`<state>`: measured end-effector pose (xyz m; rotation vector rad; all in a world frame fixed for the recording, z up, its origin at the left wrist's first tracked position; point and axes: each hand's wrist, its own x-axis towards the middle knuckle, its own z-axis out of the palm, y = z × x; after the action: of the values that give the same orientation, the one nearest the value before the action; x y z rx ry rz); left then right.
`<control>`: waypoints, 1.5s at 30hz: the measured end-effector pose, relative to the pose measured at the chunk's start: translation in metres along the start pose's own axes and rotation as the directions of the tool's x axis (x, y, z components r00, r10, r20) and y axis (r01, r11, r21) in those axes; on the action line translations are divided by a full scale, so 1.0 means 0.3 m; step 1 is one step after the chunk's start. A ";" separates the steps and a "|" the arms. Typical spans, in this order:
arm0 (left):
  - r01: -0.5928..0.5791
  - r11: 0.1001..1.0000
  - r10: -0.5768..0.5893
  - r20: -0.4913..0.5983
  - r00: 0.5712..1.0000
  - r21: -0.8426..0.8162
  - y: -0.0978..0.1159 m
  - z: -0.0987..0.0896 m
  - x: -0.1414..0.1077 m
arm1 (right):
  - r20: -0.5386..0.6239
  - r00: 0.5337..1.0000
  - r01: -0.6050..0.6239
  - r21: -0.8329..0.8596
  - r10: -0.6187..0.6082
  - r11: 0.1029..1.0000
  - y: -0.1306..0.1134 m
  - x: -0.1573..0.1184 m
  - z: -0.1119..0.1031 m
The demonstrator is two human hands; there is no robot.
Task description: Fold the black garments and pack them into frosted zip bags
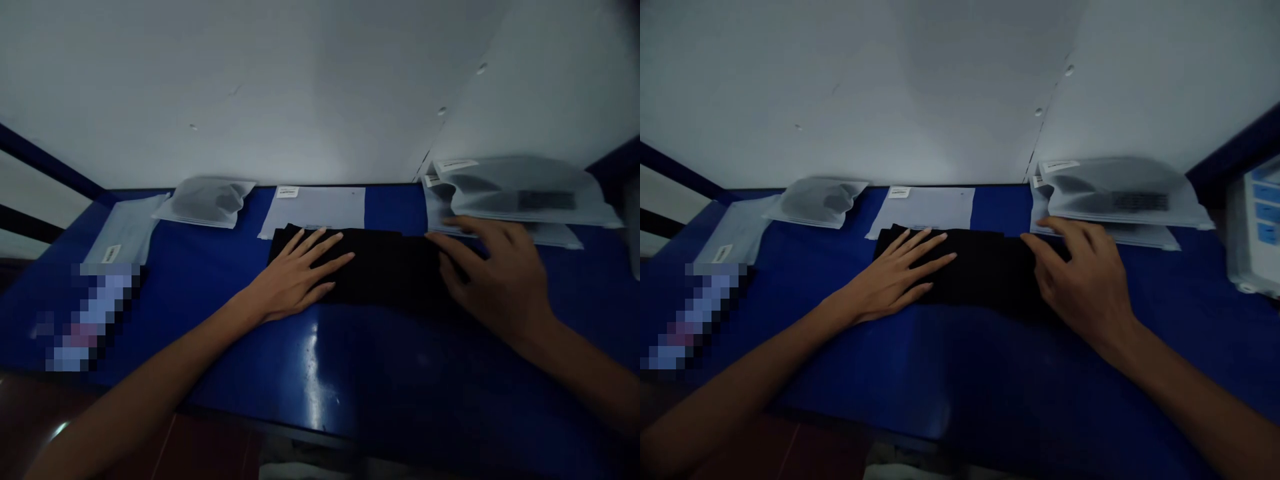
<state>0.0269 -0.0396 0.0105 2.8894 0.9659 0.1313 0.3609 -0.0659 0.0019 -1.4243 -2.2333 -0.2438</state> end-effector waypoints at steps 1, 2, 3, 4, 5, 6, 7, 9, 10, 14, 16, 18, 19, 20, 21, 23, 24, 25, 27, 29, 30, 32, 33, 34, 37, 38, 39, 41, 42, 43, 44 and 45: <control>0.013 1.000 -0.012 0.027 1.000 -0.015 -0.001 0.004 0.000 | 0.013 0.997 0.076 0.005 -0.076 0.997 -0.005 -0.005 0.001; 0.024 0.999 -0.023 0.044 0.999 -0.025 -0.002 0.006 -0.001 | 0.028 0.989 0.145 0.043 -0.146 0.988 -0.011 -0.009 0.003; 0.031 0.999 -0.029 0.053 0.998 -0.032 -0.003 0.007 -0.002 | 0.050 0.976 0.205 0.100 -0.211 0.974 -0.018 -0.012 0.006; 0.035 0.999 -0.032 0.056 0.998 -0.036 -0.004 0.007 -0.004 | 0.084 0.960 0.253 0.157 -0.268 0.955 -0.025 -0.016 0.011; 0.037 0.999 -0.035 0.053 0.998 -0.040 -0.004 0.006 -0.005 | 0.124 0.943 0.281 0.199 -0.309 0.939 -0.032 -0.019 0.016; 0.042 0.998 -0.039 0.050 0.998 -0.044 -0.005 0.004 -0.006 | 0.172 0.927 0.294 0.219 -0.333 0.931 -0.037 -0.021 0.023; 0.047 0.998 -0.045 0.044 0.998 -0.048 -0.007 0.003 -0.008 | 0.224 0.912 0.297 0.220 -0.345 0.929 -0.040 -0.024 0.030; 0.073 0.996 -0.071 0.040 0.997 -0.051 -0.013 -0.001 -0.011 | 0.303 0.889 0.291 0.204 -0.343 0.935 -0.037 -0.029 0.040; 0.092 0.995 -0.090 0.043 0.995 -0.049 -0.017 -0.002 -0.012 | 0.325 0.883 0.284 0.201 -0.337 0.938 -0.033 -0.030 0.044; 0.147 0.988 -0.144 0.073 0.987 -0.035 -0.037 -0.009 -0.016 | 0.347 0.879 0.250 0.249 -0.327 0.936 -0.013 -0.029 0.044; 0.156 0.987 -0.153 0.077 0.985 -0.033 -0.042 -0.011 -0.017 | 0.344 0.890 0.198 0.299 -0.299 0.933 -0.007 -0.022 0.041; 0.168 0.985 -0.166 0.059 0.984 -0.032 -0.043 -0.010 -0.017 | 0.314 0.926 0.091 0.353 -0.210 0.931 -0.002 -0.014 0.039; 0.174 0.984 -0.173 0.046 0.984 -0.033 -0.042 -0.009 -0.017 | 0.283 0.950 0.023 0.357 -0.132 0.934 0.001 -0.010 0.039; 0.179 0.983 -0.178 0.039 0.983 -0.034 -0.040 -0.008 -0.018 | 0.243 0.969 -0.047 0.342 -0.040 0.939 0.006 -0.006 0.040; 0.182 0.983 -0.181 0.036 0.983 -0.033 -0.039 -0.006 -0.018 | 0.198 0.979 -0.112 0.311 0.050 0.944 0.011 -0.003 0.042; 0.186 0.982 -0.185 0.040 0.982 -0.031 -0.037 -0.005 -0.018 | 0.125 0.976 -0.204 0.233 0.179 0.951 0.024 0.001 0.047; 0.188 0.982 -0.187 0.044 0.981 -0.030 -0.036 -0.005 -0.019 | 0.114 0.970 -0.233 0.199 0.214 0.952 0.030 0.001 0.049; 0.189 0.982 -0.188 0.044 0.981 -0.030 -0.036 -0.004 -0.019 | 0.115 0.965 -0.254 0.168 0.237 0.952 0.035 0.001 0.051; 0.184 0.982 -0.182 0.036 0.983 -0.035 -0.036 -0.004 -0.019 | 0.144 0.952 -0.286 0.109 0.270 0.952 0.043 -0.001 0.053; 0.175 0.984 -0.174 0.025 0.984 -0.044 -0.037 -0.004 -0.018 | 0.176 0.938 -0.312 0.048 0.300 0.949 0.045 -0.004 0.053; 0.174 0.984 -0.174 0.023 0.985 -0.046 -0.037 -0.004 -0.018 | 0.187 0.934 -0.316 0.029 0.306 0.948 0.043 -0.006 0.052; 0.177 0.983 -0.176 0.029 0.984 -0.045 -0.037 -0.004 -0.017 | 0.203 0.935 -0.304 0.036 0.290 0.952 0.038 -0.007 0.048; 0.180 0.983 -0.178 0.037 0.983 -0.041 -0.037 -0.004 -0.016 | 0.210 0.937 -0.299 0.063 0.280 0.952 0.034 -0.006 0.045; 0.183 0.982 -0.181 0.045 0.982 -0.036 -0.037 -0.004 -0.016 | 0.222 0.935 -0.303 0.103 0.276 0.947 0.029 -0.004 0.041; 0.185 0.982 -0.184 0.063 0.981 -0.021 -0.036 -0.005 -0.016 | 0.268 0.905 -0.393 0.236 0.330 0.889 0.018 0.008 0.022; 0.185 0.983 -0.183 0.069 0.981 -0.019 -0.036 -0.005 -0.016 | 0.283 0.889 -0.435 0.275 0.360 0.857 0.016 0.012 0.014; 0.183 0.983 -0.181 0.072 0.981 -0.019 -0.036 -0.006 -0.016 | 0.304 0.869 -0.479 0.325 0.390 0.815 0.016 0.017 0.006; 0.181 0.983 -0.179 0.077 0.981 -0.021 -0.036 -0.009 -0.017 | 0.383 0.809 -0.587 0.475 0.447 0.655 0.018 0.025 -0.010; 0.179 0.984 -0.177 0.078 0.981 -0.023 -0.037 -0.011 -0.018 | 0.447 0.762 -0.647 0.555 0.468 0.523 0.020 0.028 -0.017; 0.176 0.984 -0.173 0.080 0.982 -0.025 -0.039 -0.015 -0.018 | 0.519 0.708 -0.699 0.614 0.479 0.368 0.021 0.032 -0.023; 0.172 0.985 -0.170 0.080 0.982 -0.028 -0.042 -0.018 -0.019 | 0.589 0.653 -0.735 0.644 0.475 0.212 0.023 0.035 -0.029; 0.169 0.985 -0.166 0.081 0.983 -0.030 -0.045 -0.022 -0.019 | 0.649 0.605 -0.757 0.649 0.462 0.080 0.022 0.039 -0.035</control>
<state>0.0137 -0.0319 0.0153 2.7421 1.1728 0.0232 0.3658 -0.0576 0.0160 -1.5505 -1.1512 1.3879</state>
